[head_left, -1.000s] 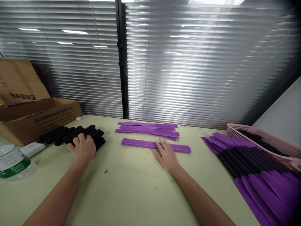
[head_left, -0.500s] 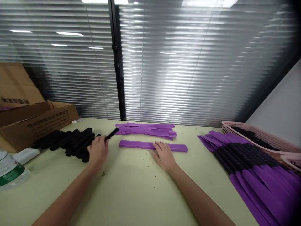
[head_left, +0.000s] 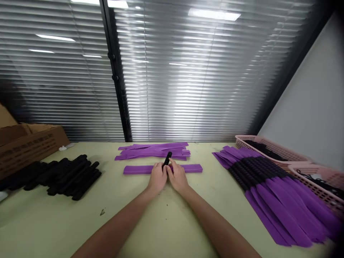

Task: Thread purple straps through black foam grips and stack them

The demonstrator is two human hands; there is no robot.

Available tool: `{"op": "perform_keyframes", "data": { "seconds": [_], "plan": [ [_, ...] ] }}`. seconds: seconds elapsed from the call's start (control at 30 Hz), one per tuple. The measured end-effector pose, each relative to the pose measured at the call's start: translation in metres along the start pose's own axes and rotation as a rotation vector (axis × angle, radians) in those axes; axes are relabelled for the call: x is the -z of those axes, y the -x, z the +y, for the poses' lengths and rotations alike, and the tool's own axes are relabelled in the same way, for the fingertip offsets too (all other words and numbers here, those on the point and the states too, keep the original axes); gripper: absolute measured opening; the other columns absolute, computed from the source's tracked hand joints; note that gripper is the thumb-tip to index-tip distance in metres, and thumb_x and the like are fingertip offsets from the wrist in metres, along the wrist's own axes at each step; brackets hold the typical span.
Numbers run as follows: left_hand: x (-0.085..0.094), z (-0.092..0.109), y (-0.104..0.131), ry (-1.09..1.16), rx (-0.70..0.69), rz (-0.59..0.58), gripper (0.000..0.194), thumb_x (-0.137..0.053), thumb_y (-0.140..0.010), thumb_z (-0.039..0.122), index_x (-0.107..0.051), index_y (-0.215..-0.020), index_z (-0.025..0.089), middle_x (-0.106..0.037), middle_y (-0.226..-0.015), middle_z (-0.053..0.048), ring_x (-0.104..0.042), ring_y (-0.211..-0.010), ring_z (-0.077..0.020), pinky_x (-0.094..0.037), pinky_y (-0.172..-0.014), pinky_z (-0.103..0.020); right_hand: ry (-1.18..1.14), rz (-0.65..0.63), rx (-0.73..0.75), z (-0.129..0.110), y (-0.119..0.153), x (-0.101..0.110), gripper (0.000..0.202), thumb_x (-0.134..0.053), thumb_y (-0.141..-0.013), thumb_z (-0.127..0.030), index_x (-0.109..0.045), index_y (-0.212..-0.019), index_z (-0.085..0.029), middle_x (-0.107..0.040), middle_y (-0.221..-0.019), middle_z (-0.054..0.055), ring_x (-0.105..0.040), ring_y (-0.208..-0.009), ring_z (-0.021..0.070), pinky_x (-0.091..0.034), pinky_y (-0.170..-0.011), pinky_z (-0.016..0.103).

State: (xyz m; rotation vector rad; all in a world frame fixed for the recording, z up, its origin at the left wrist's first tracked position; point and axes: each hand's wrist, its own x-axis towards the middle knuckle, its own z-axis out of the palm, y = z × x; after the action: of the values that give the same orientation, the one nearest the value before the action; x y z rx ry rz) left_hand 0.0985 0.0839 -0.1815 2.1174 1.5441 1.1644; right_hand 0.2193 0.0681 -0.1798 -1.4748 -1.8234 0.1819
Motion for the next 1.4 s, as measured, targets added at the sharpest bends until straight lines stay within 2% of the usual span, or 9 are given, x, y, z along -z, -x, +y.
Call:
{"op": "perform_keyframes", "data": {
  "seconds": [0.17,0.3,0.4,0.53,0.63,0.7,0.9,1.1,1.4],
  "plan": [
    [-0.002,0.005,0.009,0.076,-0.045,-0.017,0.029,-0.028,-0.097,0.027,-0.055,-0.099,0.017,-0.06,-0.096,-0.01,-0.059,-0.089,-0.0208,-0.049,-0.078,-0.035,-0.306,0.046,-0.117,-0.002,-0.005,0.002,0.038,-0.046,-0.09,-0.043,-0.052,-0.121,-0.021,-0.069,-0.09,0.004,-0.063,-0.08,0.0184,-0.046,-0.075,0.032],
    [0.009,0.005,0.01,0.087,-0.143,-0.058,0.034,-0.024,-0.098,0.03,-0.054,-0.107,0.018,-0.059,-0.104,-0.01,-0.057,-0.095,-0.0207,-0.047,-0.084,-0.036,-0.512,0.079,-0.214,-0.006,-0.012,0.005,0.041,-0.057,-0.081,-0.048,-0.053,-0.112,-0.021,-0.069,-0.081,0.002,-0.063,-0.07,0.0175,-0.048,-0.067,0.03],
    [0.021,0.001,0.003,0.026,-0.243,-0.06,0.037,-0.023,-0.098,0.031,-0.052,-0.118,0.019,-0.058,-0.115,-0.01,-0.054,-0.106,-0.0217,-0.044,-0.091,-0.038,-0.545,0.12,-0.285,-0.005,-0.019,0.011,0.041,-0.06,-0.078,-0.045,-0.053,-0.11,-0.021,-0.068,-0.08,0.002,-0.062,-0.067,0.0171,-0.048,-0.064,0.029],
    [0.033,-0.019,-0.009,-0.268,-0.275,-0.168,0.039,-0.039,-0.093,0.041,-0.053,-0.122,0.018,-0.059,-0.122,-0.011,-0.052,-0.113,-0.0285,-0.039,-0.096,-0.046,-0.354,0.12,-0.308,0.004,-0.027,0.026,0.048,-0.059,-0.077,-0.041,-0.052,-0.121,-0.021,-0.068,-0.08,0.001,-0.061,-0.064,0.0165,-0.046,-0.065,0.03],
    [0.034,-0.037,-0.014,-0.372,-0.332,-0.306,0.049,-0.045,-0.09,0.046,-0.049,-0.129,0.017,-0.057,-0.128,-0.013,-0.049,-0.119,-0.0306,-0.036,-0.1,-0.048,-0.166,0.032,-0.312,0.01,-0.029,0.034,0.049,-0.056,-0.08,-0.036,-0.052,-0.127,-0.023,-0.068,-0.08,0.001,-0.061,-0.071,0.0183,-0.044,-0.067,0.03],
    [0.031,-0.045,-0.014,-0.376,-0.358,-0.34,0.049,-0.043,-0.091,0.046,-0.047,-0.131,0.018,-0.057,-0.129,-0.012,-0.05,-0.12,-0.0296,-0.035,-0.101,-0.047,-0.094,-0.041,-0.311,0.011,-0.028,0.034,0.049,-0.054,-0.08,-0.033,-0.053,-0.128,-0.023,-0.068,-0.079,0.001,-0.061,-0.075,0.019,-0.042,-0.067,0.029],
    [0.027,-0.047,-0.012,-0.34,-0.372,-0.329,0.035,-0.04,-0.094,0.035,-0.053,-0.123,0.022,-0.062,-0.12,-0.009,-0.055,-0.113,-0.0259,-0.039,-0.096,-0.042,0.072,-0.141,-0.245,-0.001,-0.02,0.02,0.046,-0.051,-0.082,-0.031,-0.056,-0.127,-0.025,-0.068,-0.096,0.006,-0.061,-0.081,0.0203,-0.039,-0.062,0.027],
    [0.03,-0.046,-0.013,-0.281,-0.354,-0.307,0.03,-0.041,-0.094,0.037,-0.056,-0.116,0.024,-0.065,-0.113,-0.008,-0.058,-0.106,-0.024,-0.041,-0.091,-0.038,0.235,-0.206,-0.182,-0.014,-0.014,0.009,0.044,-0.047,-0.087,-0.032,-0.053,-0.13,-0.028,-0.068,-0.102,0.008,-0.063,-0.085,0.0231,-0.041,-0.063,0.029],
    [0.031,-0.049,-0.019,-0.281,-0.342,-0.328,0.028,-0.038,-0.095,0.033,-0.059,-0.112,0.025,-0.065,-0.112,-0.006,-0.057,-0.105,-0.0231,-0.04,-0.089,-0.035,0.23,-0.223,-0.197,-0.015,-0.017,0.011,0.043,-0.043,-0.089,-0.034,-0.053,-0.13,-0.027,-0.068,-0.104,0.009,-0.063,-0.089,0.0247,-0.042,-0.063,0.03]
  ]
}}
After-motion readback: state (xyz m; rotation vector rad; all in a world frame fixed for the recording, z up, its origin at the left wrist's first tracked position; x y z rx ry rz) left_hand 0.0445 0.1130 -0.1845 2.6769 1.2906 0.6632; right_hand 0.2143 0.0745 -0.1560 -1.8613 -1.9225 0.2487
